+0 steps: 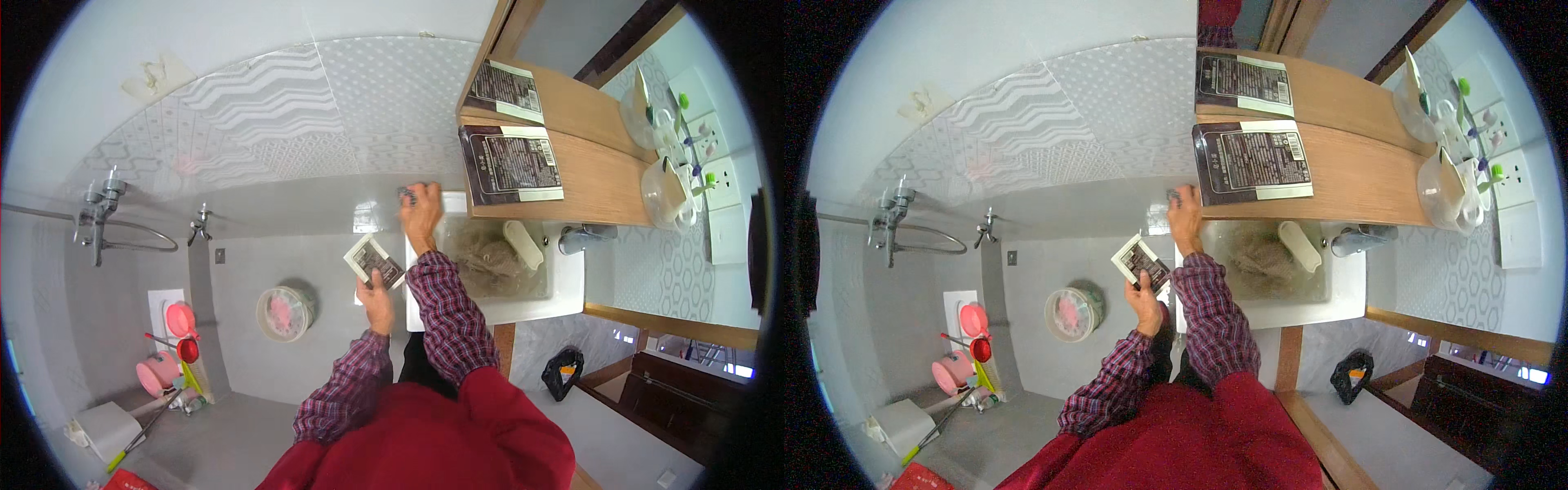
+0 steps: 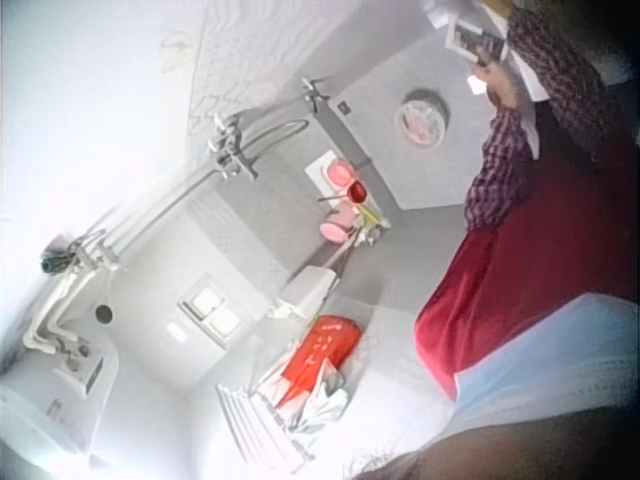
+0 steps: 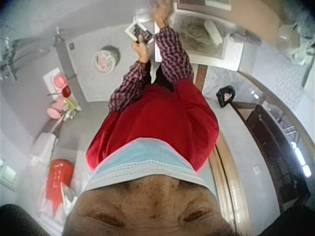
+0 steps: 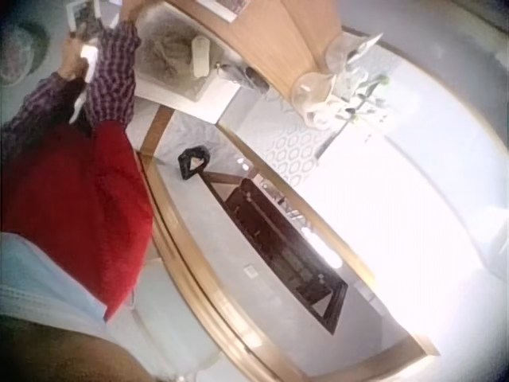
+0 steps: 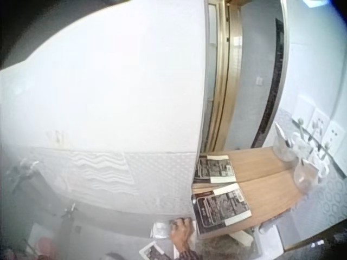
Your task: Cleaning the bathroom sink and faucet with a scouring pad.
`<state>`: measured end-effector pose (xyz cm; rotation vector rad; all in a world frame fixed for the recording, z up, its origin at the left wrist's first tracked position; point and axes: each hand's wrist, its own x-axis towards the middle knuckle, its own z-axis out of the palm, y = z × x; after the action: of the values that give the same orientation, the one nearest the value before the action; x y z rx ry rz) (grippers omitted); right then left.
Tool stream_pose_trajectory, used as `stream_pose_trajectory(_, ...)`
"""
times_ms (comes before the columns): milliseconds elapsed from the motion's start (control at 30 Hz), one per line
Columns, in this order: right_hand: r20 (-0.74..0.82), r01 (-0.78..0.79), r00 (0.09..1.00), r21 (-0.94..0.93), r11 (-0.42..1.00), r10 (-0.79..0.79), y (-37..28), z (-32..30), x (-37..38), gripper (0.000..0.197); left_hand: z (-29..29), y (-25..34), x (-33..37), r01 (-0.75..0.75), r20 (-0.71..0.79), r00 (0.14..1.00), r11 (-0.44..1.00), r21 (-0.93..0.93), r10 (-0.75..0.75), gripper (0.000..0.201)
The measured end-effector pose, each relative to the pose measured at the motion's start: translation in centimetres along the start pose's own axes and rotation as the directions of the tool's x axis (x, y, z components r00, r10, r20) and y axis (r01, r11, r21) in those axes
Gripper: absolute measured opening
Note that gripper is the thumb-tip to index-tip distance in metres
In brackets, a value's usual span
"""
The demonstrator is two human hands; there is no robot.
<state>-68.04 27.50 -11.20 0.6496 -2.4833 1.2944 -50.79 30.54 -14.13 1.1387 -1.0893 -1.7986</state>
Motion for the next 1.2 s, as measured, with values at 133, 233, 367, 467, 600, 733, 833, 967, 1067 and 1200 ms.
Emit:
stream_pose_trajectory(133,-0.049,-0.235,0.969,0.105,0.966,0.241,0.4,-3.3,0.7,0.032,-1.8,0.1,0.8,-0.067,-0.06,0.996,0.995,-0.08,0.062,0.025)
stream_pose_trajectory(233,-0.198,-0.338,0.926,-0.057,0.94,0.321,1.7,-1.4,1.5,0.037,-2.2,0.1,0.6,-0.154,-0.099,0.982,0.986,0.058,0.159,0.023)
stream_pose_trajectory(367,-0.114,-0.305,0.948,-0.073,0.949,0.296,-1.1,1.7,0.2,0.031,-2.8,0.6,0.9,-0.057,-0.149,0.988,0.996,-0.061,0.048,0.02)
stream_pose_trajectory(467,-0.082,-0.286,0.957,-0.068,0.956,0.28,1.2,0.1,0.6,0.04,-2.8,1.3,0.9,-0.053,-0.117,0.992,0.999,0.004,0.054,0.019)
stream_pose_trajectory(600,-0.082,-0.328,0.94,0.053,0.943,0.331,3.3,-6.2,2.1,0.045,-3.5,0.8,1.7,-0.114,-0.136,0.985,0.993,-0.025,0.11,0.019)
stream_pose_trajectory(733,-0.17,-0.35,0.924,-0.01,0.937,0.344,4.3,-1.7,0.8,0.041,-4.0,0.6,1.6,-0.013,-0.145,0.989,1.0,-0.002,0.012,0.017)
stream_pose_trajectory(833,-0.225,-0.208,0.956,-0.068,0.976,0.188,0.1,2.3,-0.2,0.035,-3.2,0.9,1.6,0.0,-0.113,0.994,1.0,0.009,0.001,0.018)
stream_pose_trajectory(967,0.006,-0.288,0.957,-0.129,0.949,0.291,4.9,1.4,0.0,0.041,-2.9,1.6,2.4,-0.041,-0.042,0.998,0.998,0.037,0.042,0.02)
stream_pose_trajectory(1067,-0.221,-0.164,0.965,-0.096,0.982,0.139,12.5,-1.8,1.2,0.051,-2.8,2.1,2.3,-0.059,0.013,0.998,0.998,0.002,0.059,0.022)
stream_pose_trajectory(1200,-0.395,-0.281,0.878,0.037,0.959,0.272,14.0,-5.5,3.7,0.037,-5.5,2.4,2.6,-0.077,-0.024,0.997,0.997,-0.013,0.077,0.022)
